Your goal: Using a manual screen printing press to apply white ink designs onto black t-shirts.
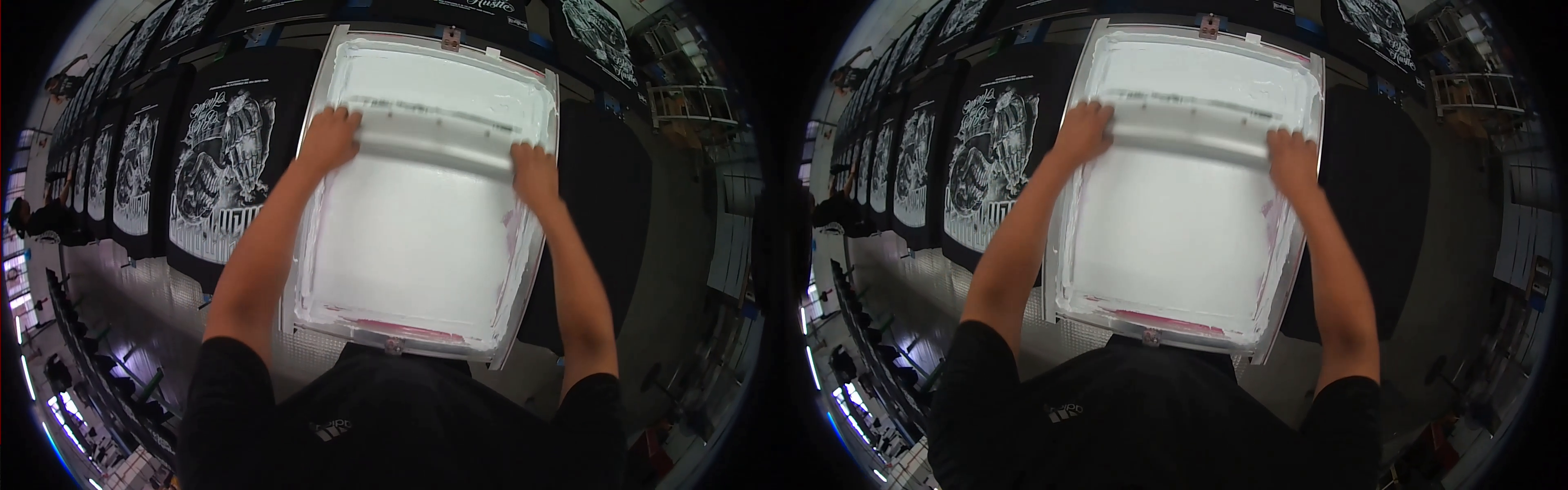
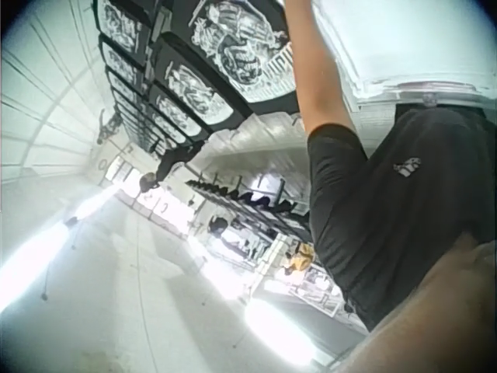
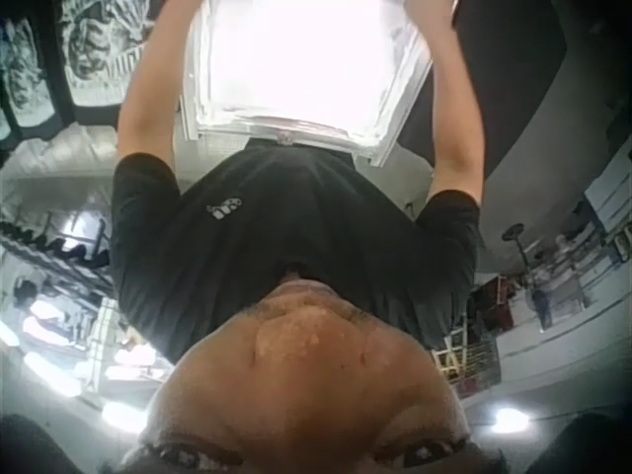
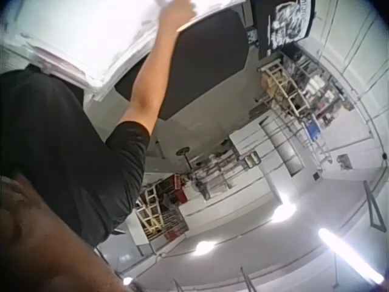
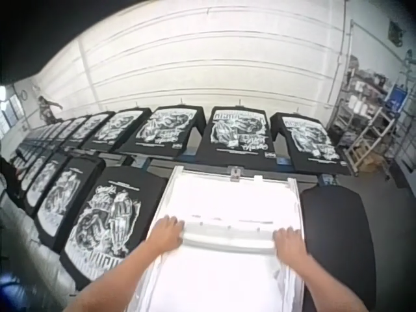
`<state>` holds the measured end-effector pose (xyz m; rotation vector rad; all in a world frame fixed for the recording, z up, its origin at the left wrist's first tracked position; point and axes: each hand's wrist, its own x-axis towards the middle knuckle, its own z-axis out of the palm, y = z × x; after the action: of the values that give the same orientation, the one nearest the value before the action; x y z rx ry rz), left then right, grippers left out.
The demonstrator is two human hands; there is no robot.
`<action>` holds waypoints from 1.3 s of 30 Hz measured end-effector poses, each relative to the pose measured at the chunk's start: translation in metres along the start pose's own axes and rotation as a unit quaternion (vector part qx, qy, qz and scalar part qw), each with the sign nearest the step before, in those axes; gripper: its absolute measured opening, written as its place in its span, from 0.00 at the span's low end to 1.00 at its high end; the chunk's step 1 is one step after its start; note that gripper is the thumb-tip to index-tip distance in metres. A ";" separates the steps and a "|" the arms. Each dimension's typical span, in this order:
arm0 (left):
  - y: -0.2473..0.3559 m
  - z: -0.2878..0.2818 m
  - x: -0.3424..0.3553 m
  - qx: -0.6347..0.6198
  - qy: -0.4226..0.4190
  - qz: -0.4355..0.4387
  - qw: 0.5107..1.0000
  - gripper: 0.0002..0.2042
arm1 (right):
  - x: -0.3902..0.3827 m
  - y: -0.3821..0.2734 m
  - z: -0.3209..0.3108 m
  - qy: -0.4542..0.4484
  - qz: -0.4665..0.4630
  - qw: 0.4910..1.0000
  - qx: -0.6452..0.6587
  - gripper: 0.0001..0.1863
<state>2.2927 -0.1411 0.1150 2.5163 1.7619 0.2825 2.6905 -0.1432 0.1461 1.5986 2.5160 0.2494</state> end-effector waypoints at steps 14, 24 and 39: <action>0.095 -0.092 -0.318 -0.152 -0.064 0.003 0.986 0.18 | -0.294 -0.146 -0.109 -0.055 0.035 0.958 0.280 0.21; 0.099 -0.064 -0.323 -0.126 0.026 0.000 0.992 0.16 | -0.296 -0.155 -0.085 -0.098 0.080 0.953 0.274 0.26; -0.048 -0.031 0.100 -0.017 -0.013 -0.050 0.999 0.21 | 0.098 0.044 -0.036 -0.014 0.081 0.992 0.097 0.21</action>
<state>2.2758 -0.0331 0.1502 2.3887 1.8491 0.2698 2.6804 -0.0385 0.1867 1.8688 2.4574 -0.0010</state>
